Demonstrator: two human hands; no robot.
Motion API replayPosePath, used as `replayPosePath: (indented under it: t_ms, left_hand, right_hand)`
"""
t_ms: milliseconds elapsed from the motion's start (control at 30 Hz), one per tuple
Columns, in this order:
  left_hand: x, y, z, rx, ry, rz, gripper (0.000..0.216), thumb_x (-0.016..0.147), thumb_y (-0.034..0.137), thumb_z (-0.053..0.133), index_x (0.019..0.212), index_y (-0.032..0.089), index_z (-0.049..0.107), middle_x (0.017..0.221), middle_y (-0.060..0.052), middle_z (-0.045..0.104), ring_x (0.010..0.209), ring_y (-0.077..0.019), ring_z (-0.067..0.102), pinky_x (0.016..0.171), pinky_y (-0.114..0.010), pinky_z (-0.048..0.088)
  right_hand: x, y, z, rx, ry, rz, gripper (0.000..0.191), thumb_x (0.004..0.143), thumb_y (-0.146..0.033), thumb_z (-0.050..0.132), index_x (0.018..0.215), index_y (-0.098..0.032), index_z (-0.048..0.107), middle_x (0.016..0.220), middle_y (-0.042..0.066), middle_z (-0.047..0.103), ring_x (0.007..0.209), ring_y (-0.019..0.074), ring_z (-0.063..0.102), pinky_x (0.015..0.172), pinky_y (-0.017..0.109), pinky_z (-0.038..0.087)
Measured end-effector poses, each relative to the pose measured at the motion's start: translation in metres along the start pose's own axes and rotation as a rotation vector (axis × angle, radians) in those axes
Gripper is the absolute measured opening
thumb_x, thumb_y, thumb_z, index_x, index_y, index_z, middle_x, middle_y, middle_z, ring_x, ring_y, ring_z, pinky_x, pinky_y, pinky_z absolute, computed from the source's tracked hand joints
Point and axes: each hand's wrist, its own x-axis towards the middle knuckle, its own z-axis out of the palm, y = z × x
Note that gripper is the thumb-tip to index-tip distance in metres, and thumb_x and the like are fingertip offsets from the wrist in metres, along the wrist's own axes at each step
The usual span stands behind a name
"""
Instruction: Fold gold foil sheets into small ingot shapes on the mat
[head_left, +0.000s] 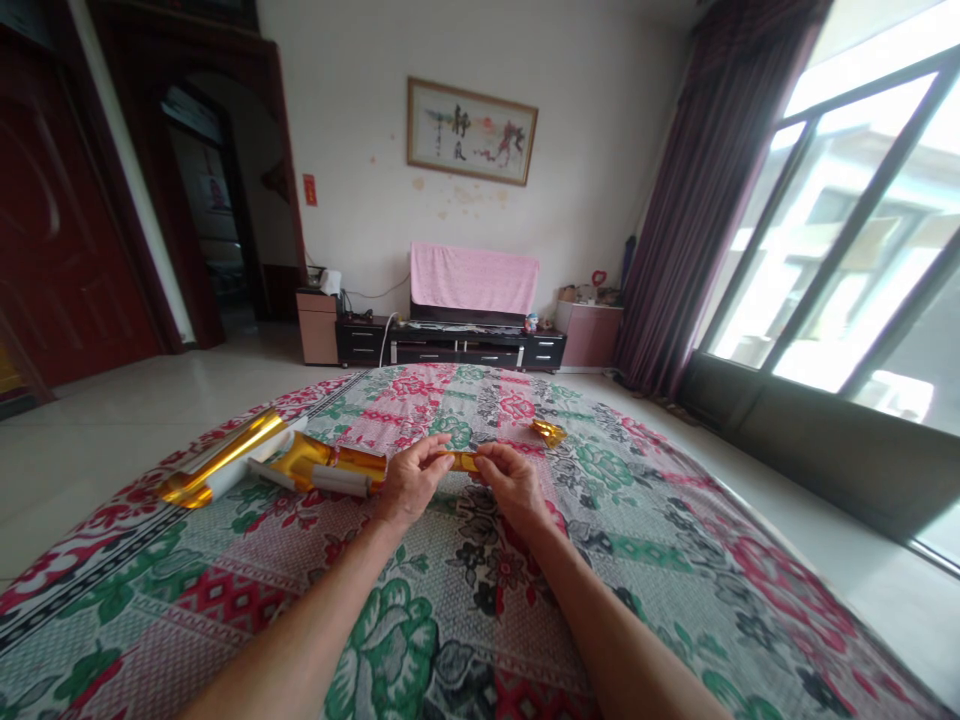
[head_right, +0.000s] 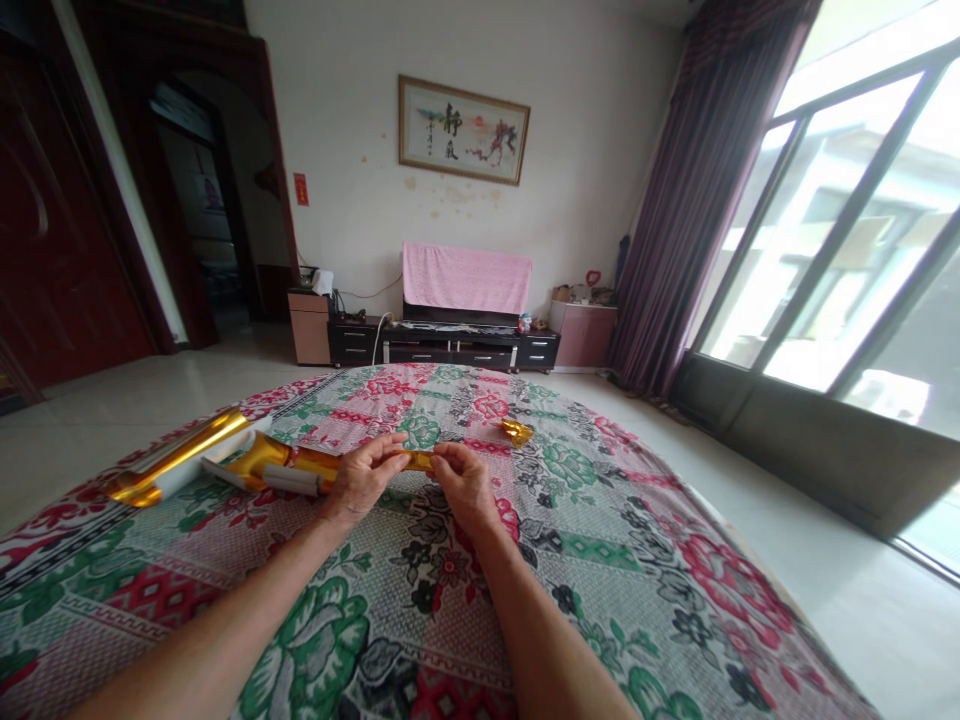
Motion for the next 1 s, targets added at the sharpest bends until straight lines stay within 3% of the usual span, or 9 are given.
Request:
replayPosePath:
  t_ms: [533, 1000]
  left_hand:
    - [-0.0002, -0.0045, -0.0032, 0.15, -0.038, 0.009, 0.041, 0.071, 0.037, 0.058, 0.106, 0.015, 0.061, 0.083, -0.004, 0.066, 0.073, -0.0158, 0.06, 0.068, -0.025, 0.048]
    - [-0.0018, 0.0015, -0.003, 0.181, -0.043, 0.037, 0.019, 0.071, 0.032, 0.056, 0.077, 0.016, 0.063, 0.065, 0.001, 0.062, 0.06, -0.0123, 0.054, 0.059, -0.021, 0.043]
  right_hand:
    - [0.0004, 0.0006, -0.0016, -0.098, 0.006, -0.126, 0.018, 0.069, -0.032, 0.061, 0.077, -0.016, 0.058, 0.065, -0.002, 0.057, 0.059, 0.01, 0.054, 0.058, 0.022, 0.044]
    - [-0.0016, -0.003, 0.0005, -0.113, 0.005, -0.069, 0.022, 0.068, -0.034, 0.06, 0.08, -0.016, 0.057, 0.067, -0.001, 0.06, 0.059, 0.0109, 0.056, 0.059, 0.023, 0.046]
